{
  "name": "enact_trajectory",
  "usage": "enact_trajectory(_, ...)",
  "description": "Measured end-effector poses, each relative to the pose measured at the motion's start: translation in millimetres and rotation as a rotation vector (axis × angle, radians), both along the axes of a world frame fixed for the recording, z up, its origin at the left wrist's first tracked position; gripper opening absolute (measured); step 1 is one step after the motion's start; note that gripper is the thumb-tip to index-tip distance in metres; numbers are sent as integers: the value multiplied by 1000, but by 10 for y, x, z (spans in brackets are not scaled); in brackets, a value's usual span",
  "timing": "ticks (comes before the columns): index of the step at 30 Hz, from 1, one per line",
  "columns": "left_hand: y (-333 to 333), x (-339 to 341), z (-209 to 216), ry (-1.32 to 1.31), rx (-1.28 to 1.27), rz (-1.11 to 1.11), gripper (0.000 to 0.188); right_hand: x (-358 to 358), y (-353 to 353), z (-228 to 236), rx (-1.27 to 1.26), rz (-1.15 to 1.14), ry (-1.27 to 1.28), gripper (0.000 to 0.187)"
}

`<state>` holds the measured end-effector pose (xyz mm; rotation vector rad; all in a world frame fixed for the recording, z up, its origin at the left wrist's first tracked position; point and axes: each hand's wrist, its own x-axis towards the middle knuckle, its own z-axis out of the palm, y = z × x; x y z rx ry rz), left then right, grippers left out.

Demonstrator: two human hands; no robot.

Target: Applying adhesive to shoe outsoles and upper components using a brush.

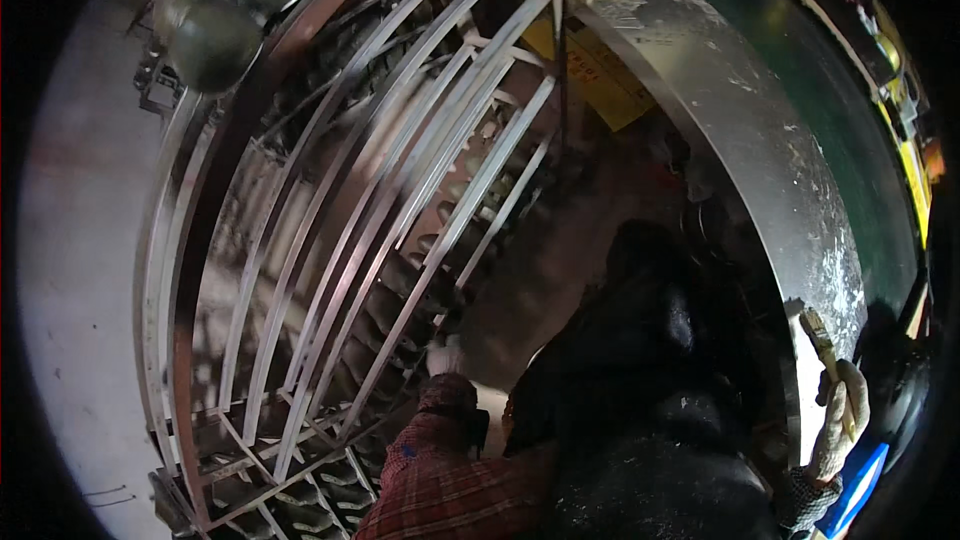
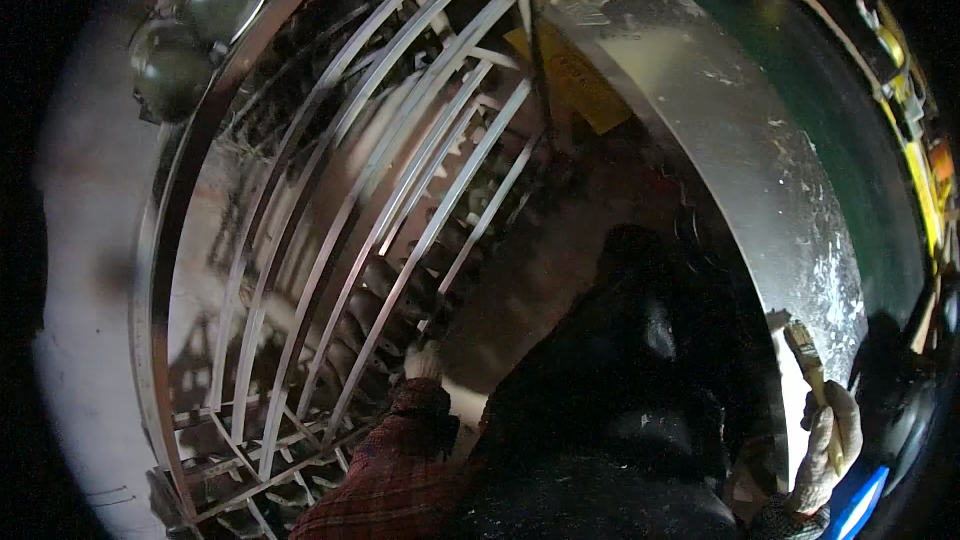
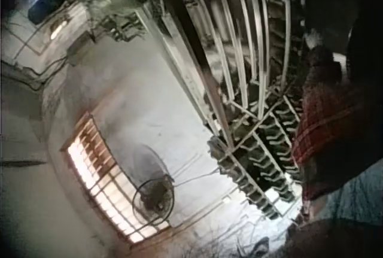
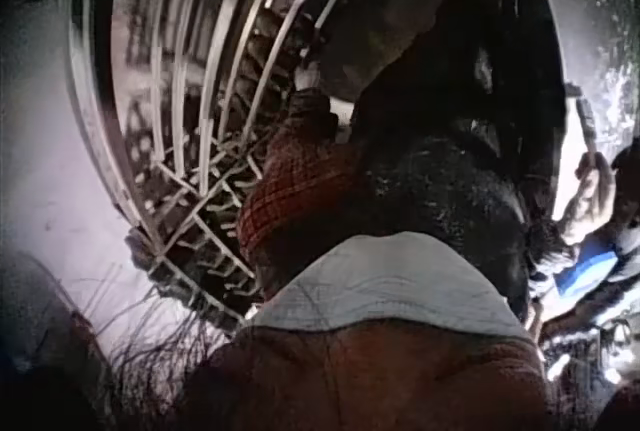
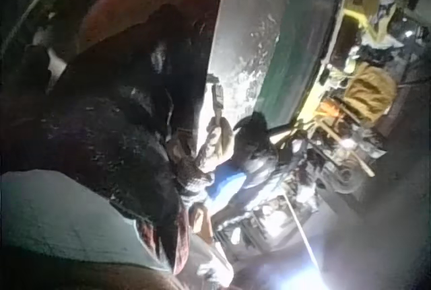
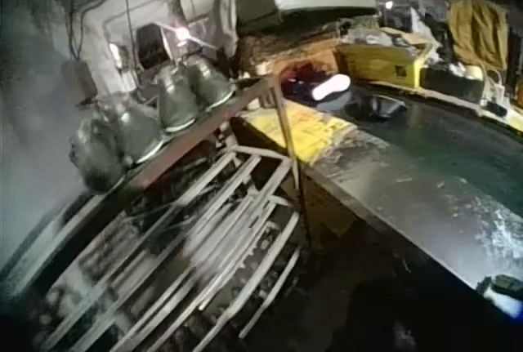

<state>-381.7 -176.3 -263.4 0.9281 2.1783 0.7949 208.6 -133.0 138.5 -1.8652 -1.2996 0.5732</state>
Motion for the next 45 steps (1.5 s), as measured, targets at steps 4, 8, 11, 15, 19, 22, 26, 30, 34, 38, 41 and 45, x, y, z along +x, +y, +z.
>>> enact_trajectory(4,621,17,124,229,-314,218,34,-337,-92,181,33,-104,-92,35)
enact_trajectory(8,1101,-363,-290,104,-422,-28,38,-598,23,353,-84,-121,-135,27)
enact_trajectory(11,1276,-364,-326,-78,-338,-13,41,-694,46,428,-85,-157,-118,24)
enact_trajectory(15,1553,129,-24,-501,-186,-19,46,-595,-197,401,-30,-174,-222,25)
enact_trajectory(19,1528,710,687,-922,-165,-107,51,-498,-197,272,48,-44,-170,25)
enact_trajectory(22,1495,1066,1379,-1148,-194,-292,55,-404,-298,285,79,6,-248,26)
enact_trajectory(26,1743,1818,2081,-1391,-330,-690,61,-61,-725,392,172,-77,-287,26)
enact_trajectory(30,2522,2480,1833,-2193,-1132,-873,55,365,-1298,613,409,-494,-201,21)
enact_trajectory(34,1784,3758,3541,-1655,-84,-1275,94,1105,-2142,533,766,-945,-241,29)
enact_trajectory(38,1505,4337,3564,-1761,-340,-1198,92,1483,-2302,482,472,-960,-235,31)
enact_trajectory(41,1410,4459,3405,-1666,-431,-1209,94,1739,-2303,351,142,-893,-471,27)
enact_trajectory(45,1299,4271,3127,-1746,-462,-1019,92,1594,-2322,418,365,-899,-252,24)
